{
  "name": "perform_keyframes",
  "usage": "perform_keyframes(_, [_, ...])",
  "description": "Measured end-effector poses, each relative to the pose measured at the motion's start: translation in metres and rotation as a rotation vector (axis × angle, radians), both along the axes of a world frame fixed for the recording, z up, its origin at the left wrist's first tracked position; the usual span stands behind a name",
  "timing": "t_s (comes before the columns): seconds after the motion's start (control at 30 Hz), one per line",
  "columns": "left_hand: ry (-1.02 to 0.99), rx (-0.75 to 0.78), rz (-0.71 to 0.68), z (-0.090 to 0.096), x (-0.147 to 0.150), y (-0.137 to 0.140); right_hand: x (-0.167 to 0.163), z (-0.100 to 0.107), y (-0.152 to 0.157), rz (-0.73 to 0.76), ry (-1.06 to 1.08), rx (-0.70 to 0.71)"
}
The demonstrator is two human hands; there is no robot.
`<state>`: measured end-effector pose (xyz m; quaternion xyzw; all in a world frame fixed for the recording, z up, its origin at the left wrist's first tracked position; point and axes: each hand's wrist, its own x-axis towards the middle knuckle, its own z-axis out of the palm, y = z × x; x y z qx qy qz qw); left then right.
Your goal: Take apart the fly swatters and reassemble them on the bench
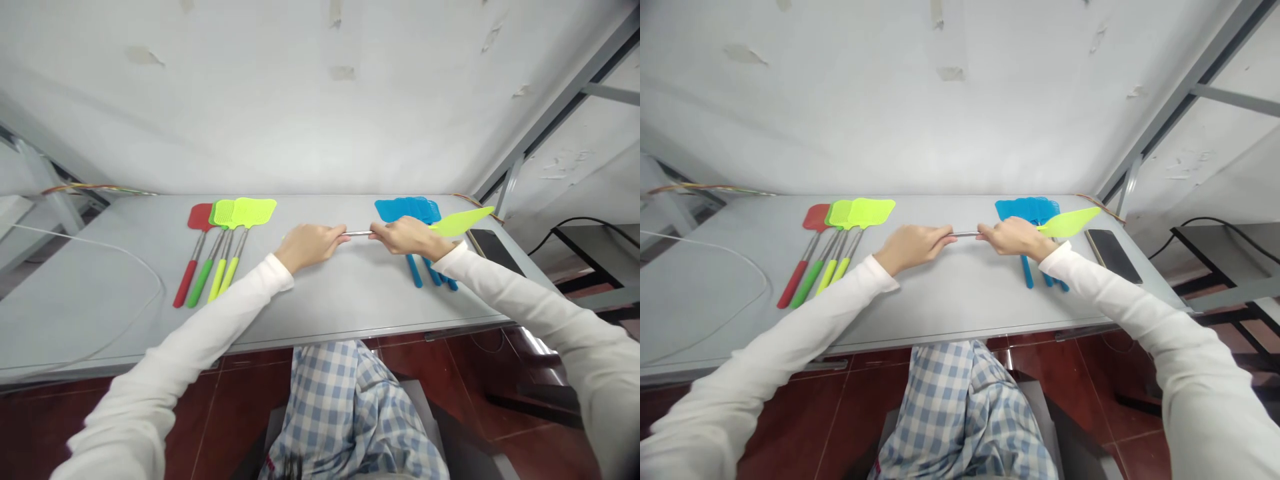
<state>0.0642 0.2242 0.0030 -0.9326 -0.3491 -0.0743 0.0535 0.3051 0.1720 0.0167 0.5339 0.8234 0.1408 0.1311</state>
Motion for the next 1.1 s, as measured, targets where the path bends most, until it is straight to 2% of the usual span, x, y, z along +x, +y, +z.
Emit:
perform_keyframes(0.17, [0.012, -0.005, -0.006, 0.005, 0.01, -0.008, -0.015, 0.002, -0.001, 0.045, 0.068, -0.022])
perform_keyframes(0.23, [0.022, 0.013, 0.004, 0.007, 0.004, -0.005, -0.009, 0.005, -0.004, 0.088, 0.058, 0.052])
perform_keyframes(0.33, [0.013, 0.056, 0.052, 0.01, -0.011, 0.001, 0.009, 0.014, -0.008, 0.135, -0.03, 0.245])
perform_keyframes(0.4, [0.0, 0.076, 0.083, 0.011, -0.021, 0.004, 0.021, 0.022, -0.009, 0.113, -0.067, 0.29])
perform_keyframes(0.57, [0.019, 0.036, 0.059, 0.013, -0.033, 0.002, 0.032, 0.035, -0.01, 0.0, -0.183, 0.102])
perform_keyframes(0.67, [0.055, 0.002, 0.021, 0.014, -0.023, -0.01, 0.017, 0.036, -0.011, 0.038, -0.204, 0.024])
perform_keyframes(0.77, [0.092, -0.036, -0.027, 0.014, -0.005, -0.023, -0.005, 0.035, -0.009, 0.13, -0.201, 0.0])
perform_keyframes(0.87, [0.094, -0.076, -0.044, 0.01, 0.005, -0.03, -0.021, 0.033, -0.006, 0.15, -0.211, -0.026])
perform_keyframes(1.1, [0.056, -0.131, -0.047, -0.003, -0.005, -0.023, -0.027, 0.019, -0.001, 0.161, -0.192, -0.034])
